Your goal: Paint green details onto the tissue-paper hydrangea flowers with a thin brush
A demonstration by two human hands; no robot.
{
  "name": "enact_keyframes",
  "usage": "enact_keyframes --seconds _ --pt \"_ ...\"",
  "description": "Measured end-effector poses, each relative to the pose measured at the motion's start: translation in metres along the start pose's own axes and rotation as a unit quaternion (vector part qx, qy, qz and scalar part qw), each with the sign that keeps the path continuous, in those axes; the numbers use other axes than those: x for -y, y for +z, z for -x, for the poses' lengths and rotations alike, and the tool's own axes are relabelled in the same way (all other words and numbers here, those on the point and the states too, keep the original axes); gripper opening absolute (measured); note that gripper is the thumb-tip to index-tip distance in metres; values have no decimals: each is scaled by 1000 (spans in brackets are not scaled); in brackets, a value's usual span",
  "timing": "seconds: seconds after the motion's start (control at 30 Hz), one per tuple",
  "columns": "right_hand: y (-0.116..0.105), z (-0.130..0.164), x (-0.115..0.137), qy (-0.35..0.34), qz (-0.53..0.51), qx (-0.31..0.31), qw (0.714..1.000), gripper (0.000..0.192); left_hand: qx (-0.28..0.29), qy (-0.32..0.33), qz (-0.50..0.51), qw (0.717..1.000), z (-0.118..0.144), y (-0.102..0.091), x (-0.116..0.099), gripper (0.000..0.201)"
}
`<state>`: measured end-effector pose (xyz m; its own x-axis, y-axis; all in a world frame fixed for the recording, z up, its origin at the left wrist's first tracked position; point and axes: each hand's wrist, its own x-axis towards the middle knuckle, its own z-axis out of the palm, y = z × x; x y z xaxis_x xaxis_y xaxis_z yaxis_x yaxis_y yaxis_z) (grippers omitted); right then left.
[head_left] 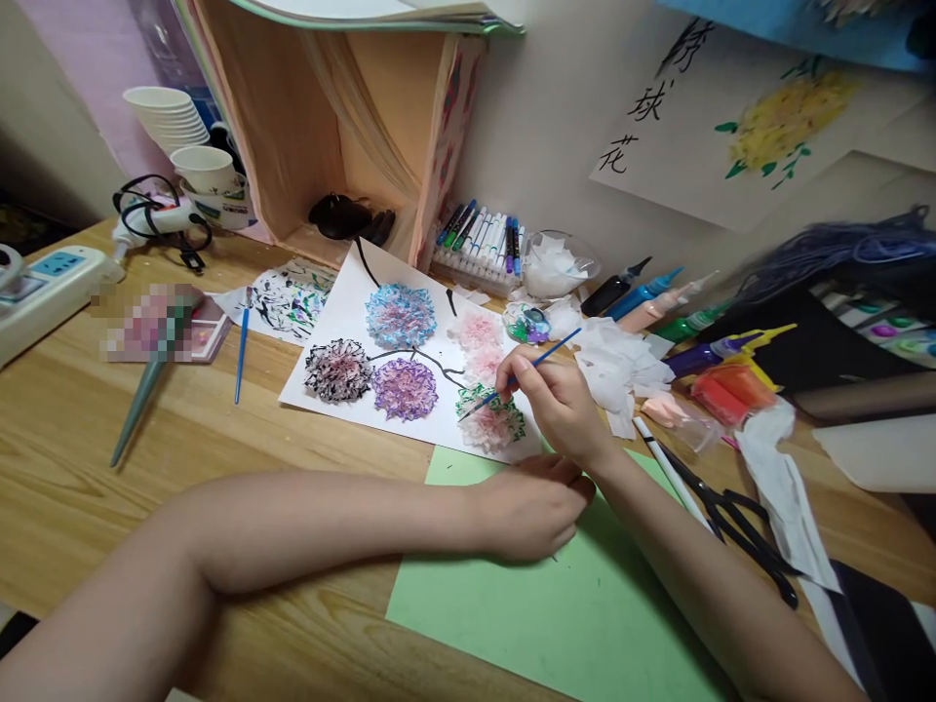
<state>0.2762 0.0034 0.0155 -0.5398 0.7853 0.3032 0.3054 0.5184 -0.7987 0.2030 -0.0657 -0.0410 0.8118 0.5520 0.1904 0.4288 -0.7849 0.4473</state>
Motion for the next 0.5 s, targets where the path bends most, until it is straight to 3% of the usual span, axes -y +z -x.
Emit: enact_keyframes --seconds 0.5 --pt "-6 -1 -2 -7 5 -35 999 39 -23 12 -3 1000 1 4 2 25"
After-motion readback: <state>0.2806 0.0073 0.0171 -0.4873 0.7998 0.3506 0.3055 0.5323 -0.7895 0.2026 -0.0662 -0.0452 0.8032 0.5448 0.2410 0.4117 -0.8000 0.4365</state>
